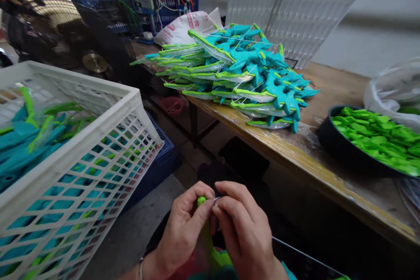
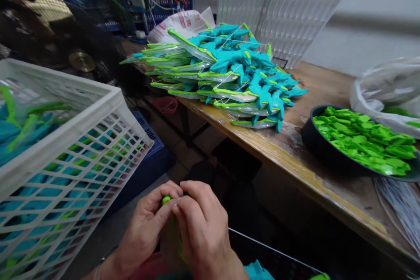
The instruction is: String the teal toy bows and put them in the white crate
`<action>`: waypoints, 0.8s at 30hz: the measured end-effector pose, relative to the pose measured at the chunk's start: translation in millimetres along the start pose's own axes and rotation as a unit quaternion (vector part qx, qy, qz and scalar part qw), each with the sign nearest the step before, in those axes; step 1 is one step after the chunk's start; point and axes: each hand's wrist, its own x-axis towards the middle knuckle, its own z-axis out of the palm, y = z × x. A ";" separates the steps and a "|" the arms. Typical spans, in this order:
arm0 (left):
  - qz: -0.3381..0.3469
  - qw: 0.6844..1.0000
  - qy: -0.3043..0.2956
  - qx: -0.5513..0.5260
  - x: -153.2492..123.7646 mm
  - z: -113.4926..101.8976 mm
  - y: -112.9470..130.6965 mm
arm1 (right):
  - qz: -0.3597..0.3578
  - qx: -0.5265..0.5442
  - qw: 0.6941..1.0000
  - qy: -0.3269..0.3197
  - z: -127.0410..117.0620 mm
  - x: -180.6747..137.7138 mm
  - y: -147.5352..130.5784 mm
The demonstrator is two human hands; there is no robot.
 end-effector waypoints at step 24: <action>-0.080 0.996 0.002 -0.046 7.7 3.0 -8.3 | 0.195 0.174 0.965 -0.005 4.0 -8.1 5.5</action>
